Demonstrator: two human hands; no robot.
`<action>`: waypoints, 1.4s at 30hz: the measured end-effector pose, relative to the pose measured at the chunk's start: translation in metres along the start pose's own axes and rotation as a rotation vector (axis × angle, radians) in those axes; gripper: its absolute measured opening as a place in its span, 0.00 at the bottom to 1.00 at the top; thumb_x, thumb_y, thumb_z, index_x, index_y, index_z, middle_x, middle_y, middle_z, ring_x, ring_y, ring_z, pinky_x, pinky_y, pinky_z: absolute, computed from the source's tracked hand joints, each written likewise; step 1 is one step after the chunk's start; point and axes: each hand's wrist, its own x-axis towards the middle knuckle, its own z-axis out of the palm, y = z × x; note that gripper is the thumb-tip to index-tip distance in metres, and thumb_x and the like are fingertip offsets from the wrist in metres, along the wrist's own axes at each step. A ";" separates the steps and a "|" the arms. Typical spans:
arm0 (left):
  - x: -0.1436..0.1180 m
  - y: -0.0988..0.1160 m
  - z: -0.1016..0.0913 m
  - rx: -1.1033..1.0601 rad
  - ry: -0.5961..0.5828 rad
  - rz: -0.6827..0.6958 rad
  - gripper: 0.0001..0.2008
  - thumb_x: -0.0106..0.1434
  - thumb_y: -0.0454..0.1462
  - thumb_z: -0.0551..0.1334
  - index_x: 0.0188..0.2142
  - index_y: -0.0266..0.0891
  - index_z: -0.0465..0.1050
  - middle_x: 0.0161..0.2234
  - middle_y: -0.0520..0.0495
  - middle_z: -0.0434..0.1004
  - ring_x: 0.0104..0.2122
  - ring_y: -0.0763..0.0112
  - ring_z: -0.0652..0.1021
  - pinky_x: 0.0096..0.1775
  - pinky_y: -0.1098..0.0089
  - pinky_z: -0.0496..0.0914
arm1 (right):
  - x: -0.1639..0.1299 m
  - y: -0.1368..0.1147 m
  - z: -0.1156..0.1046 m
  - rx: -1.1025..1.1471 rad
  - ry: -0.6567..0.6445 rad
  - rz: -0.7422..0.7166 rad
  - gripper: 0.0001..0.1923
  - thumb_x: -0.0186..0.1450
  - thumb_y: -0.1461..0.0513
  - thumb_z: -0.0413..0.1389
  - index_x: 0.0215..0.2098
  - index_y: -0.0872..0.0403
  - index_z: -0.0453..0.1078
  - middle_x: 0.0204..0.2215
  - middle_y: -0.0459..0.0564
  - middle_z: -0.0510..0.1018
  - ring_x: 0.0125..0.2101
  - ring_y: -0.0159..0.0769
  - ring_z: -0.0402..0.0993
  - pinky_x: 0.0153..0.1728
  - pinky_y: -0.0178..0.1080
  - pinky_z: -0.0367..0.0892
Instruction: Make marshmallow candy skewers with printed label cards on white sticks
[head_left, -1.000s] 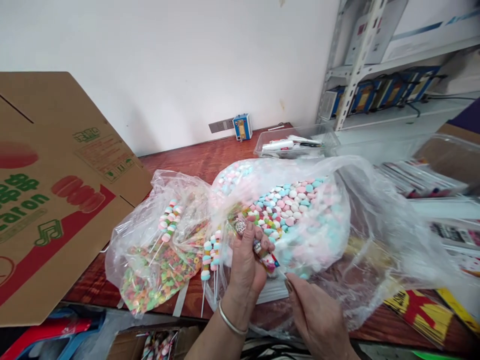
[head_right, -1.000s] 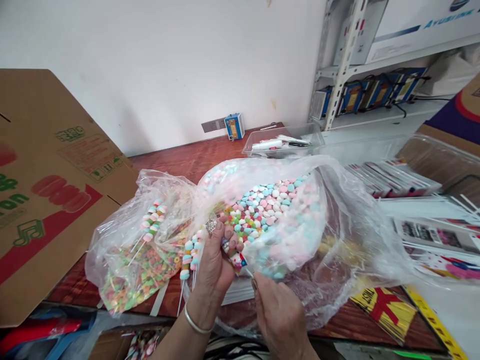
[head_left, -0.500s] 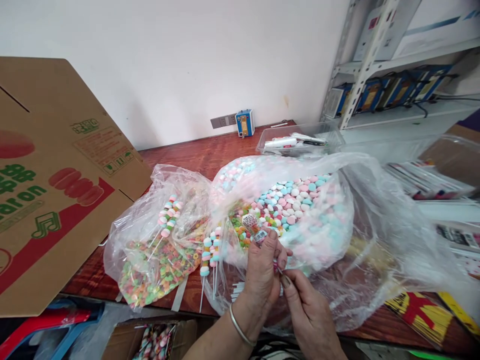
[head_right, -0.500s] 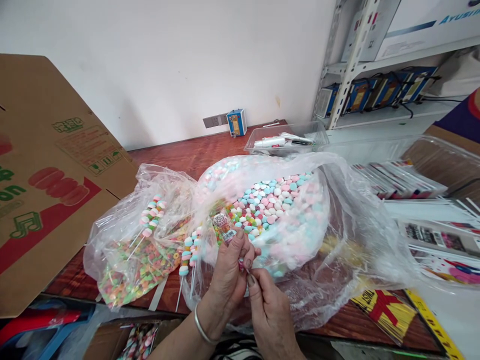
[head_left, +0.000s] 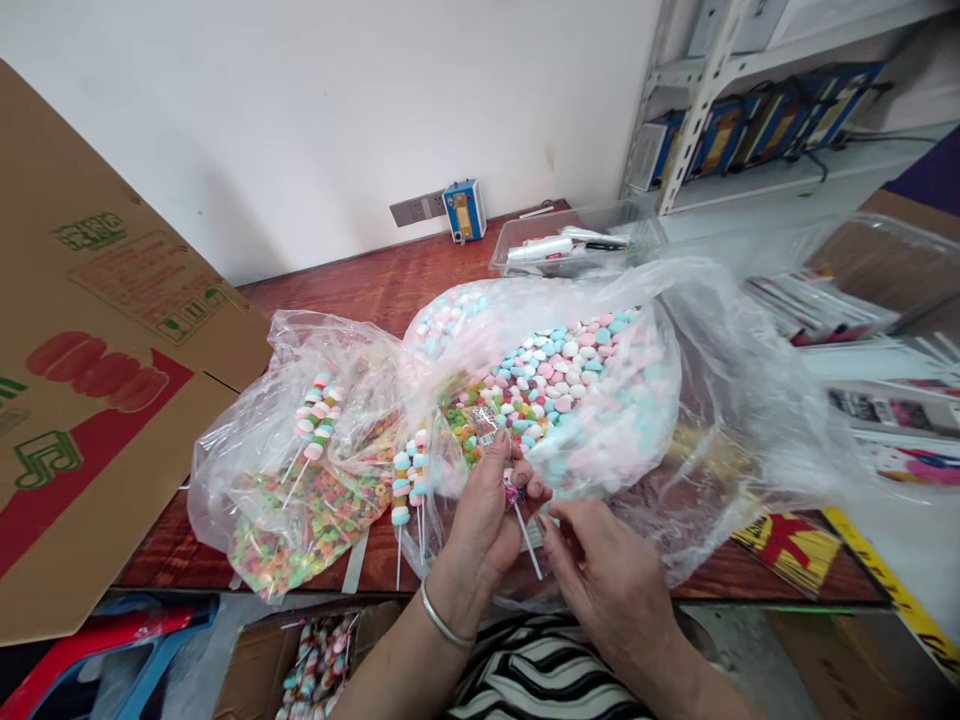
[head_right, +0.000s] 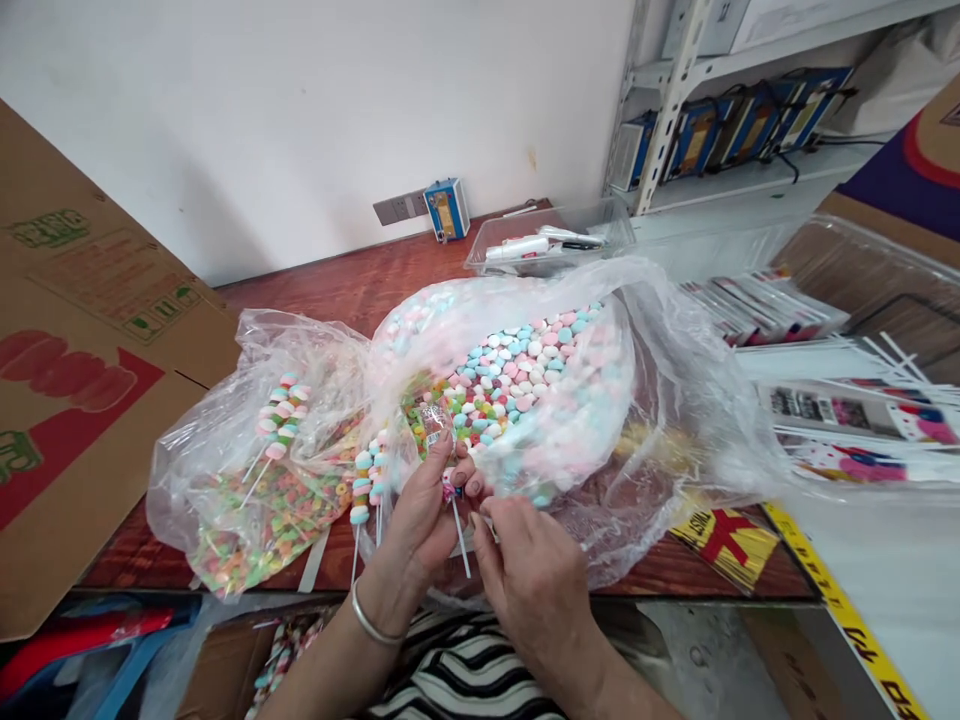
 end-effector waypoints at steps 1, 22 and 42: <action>-0.003 -0.001 -0.003 -0.004 0.011 -0.033 0.17 0.59 0.48 0.66 0.31 0.36 0.67 0.17 0.59 0.58 0.19 0.79 0.65 0.25 0.76 0.63 | -0.001 0.000 -0.003 -0.038 0.003 -0.045 0.06 0.70 0.64 0.51 0.41 0.57 0.69 0.29 0.51 0.76 0.29 0.38 0.72 0.30 0.37 0.66; -0.042 -0.008 -0.010 0.164 0.126 -0.182 0.17 0.57 0.48 0.67 0.31 0.34 0.71 0.21 0.53 0.66 0.22 0.77 0.65 0.27 0.76 0.59 | -0.001 0.010 -0.014 0.212 -0.254 -0.290 0.08 0.66 0.70 0.51 0.41 0.56 0.68 0.31 0.51 0.77 0.32 0.36 0.73 0.32 0.38 0.67; -0.056 0.008 -0.030 0.382 -0.041 -0.101 0.19 0.60 0.52 0.62 0.32 0.37 0.73 0.25 0.51 0.67 0.25 0.73 0.67 0.30 0.73 0.60 | 0.005 0.003 -0.026 0.601 -0.504 0.086 0.05 0.66 0.67 0.51 0.34 0.52 0.65 0.25 0.42 0.68 0.25 0.28 0.64 0.25 0.31 0.59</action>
